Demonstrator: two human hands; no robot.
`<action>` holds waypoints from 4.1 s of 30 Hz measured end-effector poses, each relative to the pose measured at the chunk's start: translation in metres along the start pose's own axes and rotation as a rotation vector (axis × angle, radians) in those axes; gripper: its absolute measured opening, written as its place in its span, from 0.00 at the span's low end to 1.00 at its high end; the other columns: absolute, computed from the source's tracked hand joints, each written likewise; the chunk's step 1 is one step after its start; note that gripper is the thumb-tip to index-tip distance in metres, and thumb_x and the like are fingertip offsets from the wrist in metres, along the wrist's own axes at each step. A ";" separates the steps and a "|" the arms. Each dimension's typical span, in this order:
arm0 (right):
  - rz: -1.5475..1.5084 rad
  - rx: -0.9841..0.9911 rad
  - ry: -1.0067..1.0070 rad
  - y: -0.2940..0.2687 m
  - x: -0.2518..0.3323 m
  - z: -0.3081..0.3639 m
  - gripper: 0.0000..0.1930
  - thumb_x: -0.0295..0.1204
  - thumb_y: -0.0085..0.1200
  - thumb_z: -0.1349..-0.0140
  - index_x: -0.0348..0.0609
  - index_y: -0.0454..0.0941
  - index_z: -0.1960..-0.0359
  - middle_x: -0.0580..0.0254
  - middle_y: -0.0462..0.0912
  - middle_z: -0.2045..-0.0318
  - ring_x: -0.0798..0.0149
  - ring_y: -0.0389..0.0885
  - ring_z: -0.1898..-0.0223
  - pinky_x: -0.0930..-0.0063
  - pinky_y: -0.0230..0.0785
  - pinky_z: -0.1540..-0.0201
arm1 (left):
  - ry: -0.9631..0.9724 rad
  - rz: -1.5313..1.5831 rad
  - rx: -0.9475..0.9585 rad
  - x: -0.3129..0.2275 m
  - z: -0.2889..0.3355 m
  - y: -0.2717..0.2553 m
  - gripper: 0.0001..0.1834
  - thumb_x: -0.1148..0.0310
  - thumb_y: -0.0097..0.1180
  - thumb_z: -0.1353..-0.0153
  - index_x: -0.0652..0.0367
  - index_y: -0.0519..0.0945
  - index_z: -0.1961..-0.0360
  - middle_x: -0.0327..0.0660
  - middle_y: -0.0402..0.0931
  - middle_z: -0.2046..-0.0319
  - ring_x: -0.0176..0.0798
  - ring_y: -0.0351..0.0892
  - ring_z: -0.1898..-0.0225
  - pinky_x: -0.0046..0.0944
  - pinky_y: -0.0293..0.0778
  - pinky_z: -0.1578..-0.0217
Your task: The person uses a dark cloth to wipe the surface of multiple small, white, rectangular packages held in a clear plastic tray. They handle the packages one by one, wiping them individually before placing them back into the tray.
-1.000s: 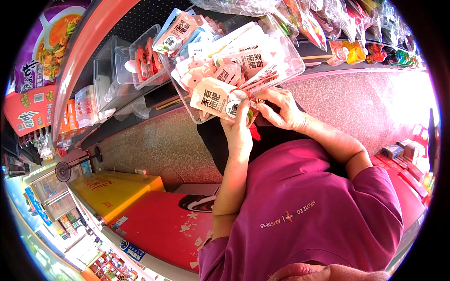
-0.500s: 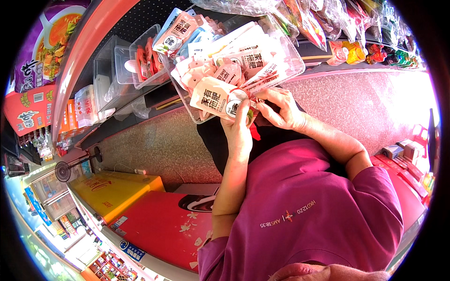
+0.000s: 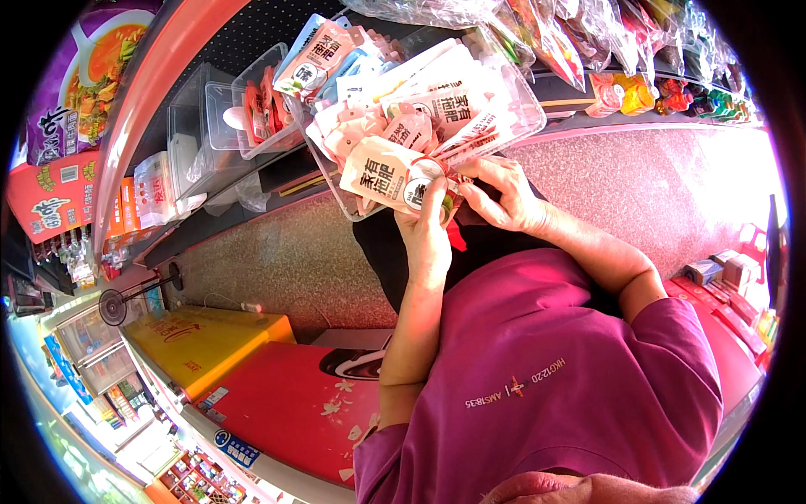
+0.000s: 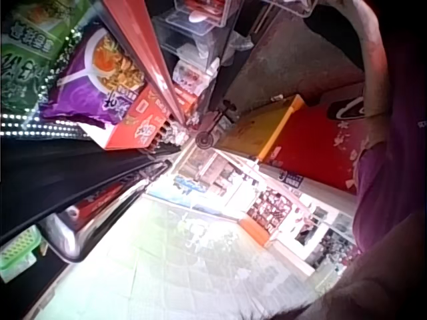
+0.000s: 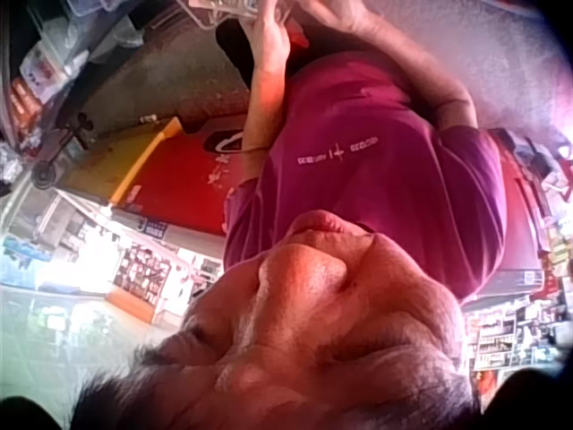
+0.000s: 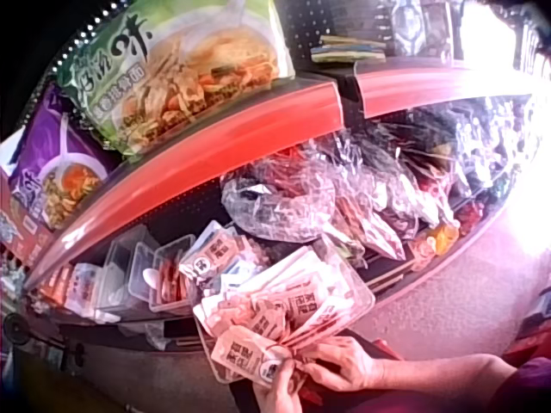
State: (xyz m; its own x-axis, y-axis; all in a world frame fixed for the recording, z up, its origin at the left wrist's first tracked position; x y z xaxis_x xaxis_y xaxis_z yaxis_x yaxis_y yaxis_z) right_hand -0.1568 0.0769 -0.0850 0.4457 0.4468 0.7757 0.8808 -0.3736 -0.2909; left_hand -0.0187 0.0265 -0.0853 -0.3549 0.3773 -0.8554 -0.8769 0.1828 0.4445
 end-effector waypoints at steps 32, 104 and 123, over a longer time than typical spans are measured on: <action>-0.019 0.000 0.167 -0.004 -0.001 0.008 0.08 0.27 0.55 0.39 0.35 0.76 0.62 0.49 0.78 0.73 0.46 0.80 0.70 0.62 0.73 0.68 | -0.046 -0.025 -0.075 -0.004 0.008 0.015 0.10 0.73 0.61 0.39 0.57 0.78 0.56 0.33 0.78 0.65 0.23 0.76 0.69 0.25 0.73 0.69; -0.024 0.063 0.198 0.006 -0.001 0.004 0.10 0.24 0.53 0.40 0.29 0.75 0.60 0.46 0.79 0.69 0.47 0.81 0.70 0.63 0.73 0.67 | -0.070 0.057 -0.028 -0.002 -0.003 -0.001 0.12 0.76 0.59 0.39 0.55 0.76 0.54 0.35 0.77 0.59 0.30 0.78 0.60 0.33 0.76 0.60; -0.029 0.045 0.140 0.005 -0.004 0.004 0.07 0.23 0.52 0.40 0.32 0.74 0.63 0.48 0.76 0.73 0.47 0.79 0.72 0.63 0.71 0.69 | -0.039 0.023 0.002 0.003 -0.003 -0.004 0.13 0.76 0.58 0.39 0.56 0.75 0.53 0.36 0.77 0.58 0.31 0.79 0.58 0.35 0.76 0.57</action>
State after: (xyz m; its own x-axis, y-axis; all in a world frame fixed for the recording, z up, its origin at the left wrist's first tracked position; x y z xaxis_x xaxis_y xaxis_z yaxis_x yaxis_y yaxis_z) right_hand -0.1537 0.0763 -0.0920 0.3958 0.3377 0.8540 0.9009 -0.3234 -0.2896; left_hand -0.0172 0.0237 -0.0907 -0.3621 0.4165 -0.8339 -0.8679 0.1759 0.4646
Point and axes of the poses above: each hand's wrist, its own z-axis away from the middle knuckle, its own y-axis out of the palm, x = y × z, the point moved 2 cm from there along -z, towards the middle knuckle
